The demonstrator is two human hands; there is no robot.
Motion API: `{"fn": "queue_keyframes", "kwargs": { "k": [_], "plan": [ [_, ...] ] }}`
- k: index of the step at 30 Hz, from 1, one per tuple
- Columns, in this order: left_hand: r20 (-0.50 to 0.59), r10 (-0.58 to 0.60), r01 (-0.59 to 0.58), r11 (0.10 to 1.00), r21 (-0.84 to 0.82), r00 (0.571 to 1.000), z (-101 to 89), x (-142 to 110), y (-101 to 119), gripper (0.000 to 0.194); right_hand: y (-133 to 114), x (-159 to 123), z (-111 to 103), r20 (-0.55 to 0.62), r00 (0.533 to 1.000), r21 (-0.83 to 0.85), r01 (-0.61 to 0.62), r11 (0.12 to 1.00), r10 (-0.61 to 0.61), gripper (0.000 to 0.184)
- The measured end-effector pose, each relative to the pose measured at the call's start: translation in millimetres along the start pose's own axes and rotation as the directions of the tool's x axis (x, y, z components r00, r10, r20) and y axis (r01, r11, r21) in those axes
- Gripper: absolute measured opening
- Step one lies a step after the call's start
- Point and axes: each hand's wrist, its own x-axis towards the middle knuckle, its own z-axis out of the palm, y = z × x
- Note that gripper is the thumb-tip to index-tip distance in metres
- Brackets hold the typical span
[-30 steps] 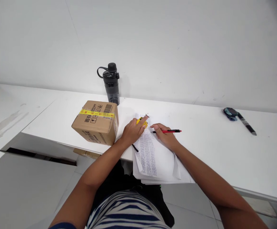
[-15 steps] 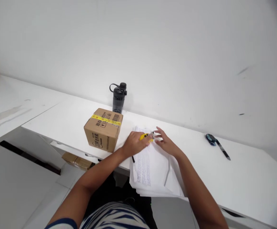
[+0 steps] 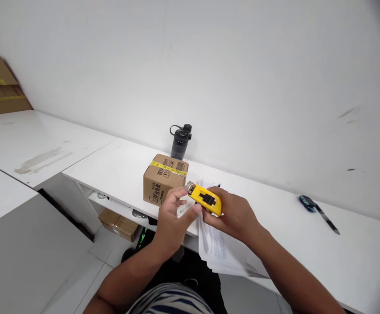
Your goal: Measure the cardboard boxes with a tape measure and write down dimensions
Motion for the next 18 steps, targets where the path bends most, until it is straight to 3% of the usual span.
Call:
{"fn": "queue_keyframes", "kwargs": {
  "k": [3,7,10,12,15,18],
  "plan": [
    [0.077,-0.283,0.292,0.940,-0.175,0.956,-20.2,11,18,0.044,-13,8,4,0.046,0.988,-0.229,0.157,0.961,-0.150,0.032],
    [0.171,-0.352,0.365,0.930,-0.048,0.920,-51.2,39,48,0.039,-28,17,1,0.134,0.972,-0.348,0.230,0.909,-0.194,0.035],
    [0.235,-0.351,0.309,0.930,0.198,0.907,-79.6,73,68,0.036,-22,29,-11,0.190,0.981,-0.312,0.105,0.944,-0.046,0.039],
    [0.205,-0.323,0.230,0.898,0.375,0.924,-97.9,99,75,0.038,-7,40,-21,0.270,0.958,-0.187,-0.048,0.981,0.099,0.043],
    [0.139,-0.351,0.208,0.781,0.589,0.926,-117.7,136,69,0.040,26,57,-32,0.377,0.896,0.028,-0.261,0.965,0.232,0.046],
    [0.083,-0.402,0.226,0.661,0.715,0.912,-125.5,161,51,0.037,55,70,-33,0.360,0.896,0.120,-0.322,0.939,0.261,0.046]
  ]
}}
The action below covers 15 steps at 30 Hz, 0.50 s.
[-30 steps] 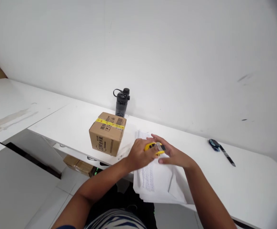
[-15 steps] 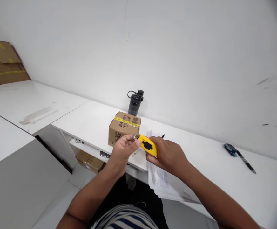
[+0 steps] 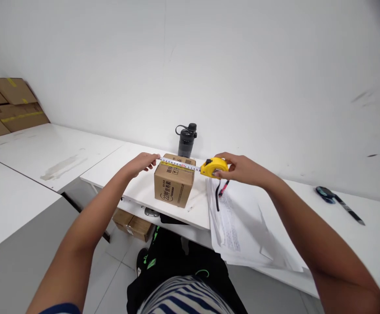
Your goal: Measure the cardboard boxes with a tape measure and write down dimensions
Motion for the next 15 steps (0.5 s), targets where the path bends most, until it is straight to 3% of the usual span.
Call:
{"fn": "queue_keyframes", "kwargs": {
  "k": [4,9,15],
  "plan": [
    [0.064,-0.012,0.005,0.994,0.113,0.998,5.9,17,-9,0.042,8,12,5,-0.010,1.000,-0.093,0.025,0.995,-0.026,0.048],
    [0.217,0.009,-0.046,0.985,0.165,0.976,6.8,19,-10,0.052,-4,12,16,0.037,0.997,-0.102,0.078,0.992,-0.074,0.051],
    [0.293,0.113,-0.156,0.979,0.127,0.949,6.6,23,-11,0.044,-5,16,16,0.036,0.998,-0.127,0.055,0.990,-0.050,0.058]
  ]
}}
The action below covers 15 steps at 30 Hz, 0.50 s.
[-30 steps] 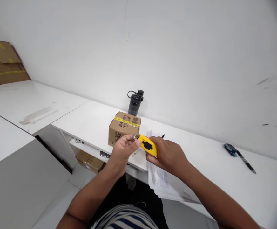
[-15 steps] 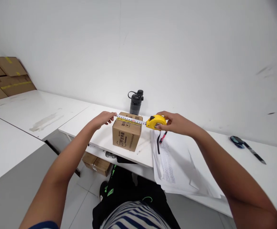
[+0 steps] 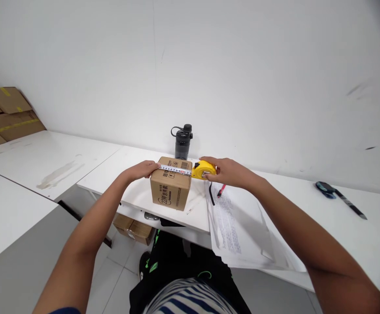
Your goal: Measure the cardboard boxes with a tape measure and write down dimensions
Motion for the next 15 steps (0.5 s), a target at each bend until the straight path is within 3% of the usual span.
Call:
{"fn": "queue_keyframes", "kwargs": {
  "k": [3,6,9,11,14,15],
  "plan": [
    [0.030,0.021,-0.021,0.999,0.031,0.999,-6.6,2,-1,0.042,1,-5,-1,-0.054,0.998,-0.104,0.014,0.994,-0.020,0.060],
    [0.018,0.006,-0.007,0.999,0.054,1.000,-18.4,6,6,0.039,-13,-26,5,-0.179,0.981,-0.225,0.030,0.974,-0.072,0.062],
    [-0.052,0.001,0.003,0.997,0.080,0.999,-27.6,21,24,0.036,-53,-58,26,-0.323,0.924,-0.283,0.112,0.952,-0.205,0.052],
    [-0.056,0.050,-0.043,0.993,0.112,0.997,-27.4,38,41,0.036,-91,-76,47,-0.465,0.855,-0.309,0.087,0.947,-0.230,0.044],
    [-0.004,0.126,-0.121,0.960,0.251,0.992,-15.7,68,62,0.035,-141,-79,74,-0.623,0.778,-0.227,-0.084,0.970,-0.078,0.039],
    [0.017,0.120,-0.119,0.944,0.309,0.993,-9.7,77,65,0.034,-152,-73,80,-0.626,0.779,-0.194,-0.130,0.972,-0.021,0.040]
  ]
}}
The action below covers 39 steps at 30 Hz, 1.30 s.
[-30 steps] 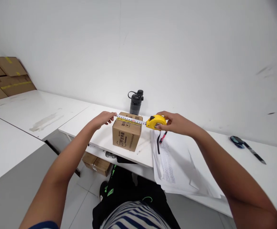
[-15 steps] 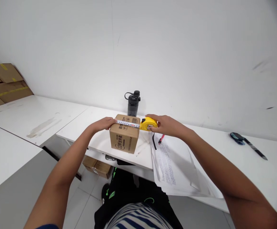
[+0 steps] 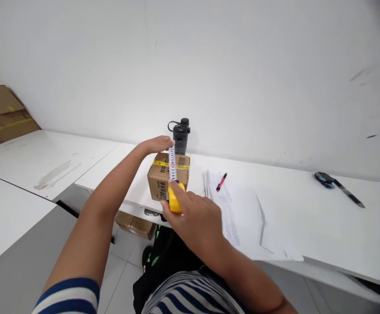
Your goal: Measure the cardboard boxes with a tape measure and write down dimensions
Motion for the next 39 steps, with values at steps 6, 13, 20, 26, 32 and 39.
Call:
{"fn": "queue_keyframes", "kwargs": {
  "k": [6,13,20,26,32,39],
  "plan": [
    [0.126,-0.016,0.008,0.998,0.063,0.992,26.0,7,1,0.034,-17,32,33,0.260,0.948,0.042,-0.200,0.979,0.182,0.049],
    [-0.038,0.042,-0.042,0.999,0.000,0.998,32.8,-3,-4,0.040,-10,35,31,0.390,0.899,0.073,-0.248,0.966,0.201,0.066],
    [-0.379,0.155,-0.204,0.974,-0.094,0.913,4.2,-41,42,0.038,29,15,35,0.084,0.986,0.088,-0.148,0.985,0.141,0.056],
    [-0.171,0.150,-0.157,0.987,-0.030,0.974,23.2,-87,88,0.041,65,13,39,-0.085,0.980,0.200,-0.161,0.967,0.181,0.062],
    [-0.058,0.324,-0.314,0.939,0.141,0.944,46.9,-89,45,0.066,82,17,40,0.021,0.976,0.345,-0.211,0.915,0.217,0.059],
    [-0.337,0.106,-0.107,0.994,0.016,0.936,59.2,-141,-74,0.103,99,43,33,0.274,0.927,0.621,-0.373,0.690,0.256,0.072]
  ]
}}
